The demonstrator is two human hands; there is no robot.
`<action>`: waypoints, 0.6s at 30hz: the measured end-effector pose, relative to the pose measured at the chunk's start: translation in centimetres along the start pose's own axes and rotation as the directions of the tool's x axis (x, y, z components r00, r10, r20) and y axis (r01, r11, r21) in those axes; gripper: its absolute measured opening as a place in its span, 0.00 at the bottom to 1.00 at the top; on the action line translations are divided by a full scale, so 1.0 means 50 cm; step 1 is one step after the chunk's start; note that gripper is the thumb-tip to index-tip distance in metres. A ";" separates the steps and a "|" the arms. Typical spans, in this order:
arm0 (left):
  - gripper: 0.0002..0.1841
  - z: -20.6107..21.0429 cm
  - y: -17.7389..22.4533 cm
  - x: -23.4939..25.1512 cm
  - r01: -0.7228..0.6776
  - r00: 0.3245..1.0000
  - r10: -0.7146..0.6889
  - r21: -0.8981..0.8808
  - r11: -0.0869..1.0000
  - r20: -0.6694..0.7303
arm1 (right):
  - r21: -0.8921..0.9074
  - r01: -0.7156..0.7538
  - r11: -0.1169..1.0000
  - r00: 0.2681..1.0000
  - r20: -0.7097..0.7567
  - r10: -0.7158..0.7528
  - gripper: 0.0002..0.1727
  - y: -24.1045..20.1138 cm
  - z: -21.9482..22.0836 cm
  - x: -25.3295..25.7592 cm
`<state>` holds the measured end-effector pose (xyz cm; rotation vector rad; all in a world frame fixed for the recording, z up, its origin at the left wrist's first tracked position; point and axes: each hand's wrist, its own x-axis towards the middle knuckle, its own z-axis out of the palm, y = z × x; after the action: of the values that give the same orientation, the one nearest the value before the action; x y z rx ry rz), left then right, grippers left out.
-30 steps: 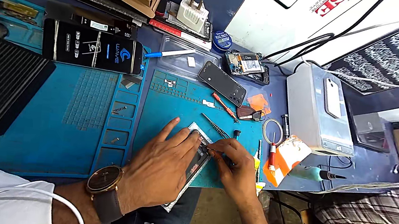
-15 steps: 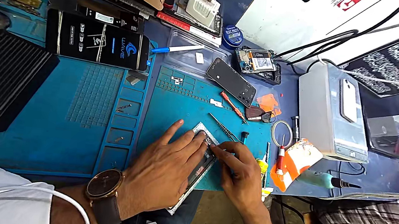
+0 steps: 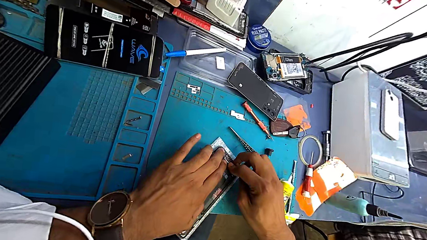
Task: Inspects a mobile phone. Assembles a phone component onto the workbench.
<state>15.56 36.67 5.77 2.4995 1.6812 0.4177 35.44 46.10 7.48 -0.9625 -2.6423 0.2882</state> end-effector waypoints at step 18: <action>0.29 -0.010 -0.009 0.001 0.006 1.000 -0.006 -0.023 1.000 0.007 | 0.206 -0.032 0.978 0.999 -0.023 0.038 0.09 0.026 -0.007 -0.029</action>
<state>15.04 36.85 6.17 2.4761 1.6710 0.4248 37.39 46.16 7.09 -0.9381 -2.5130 0.5418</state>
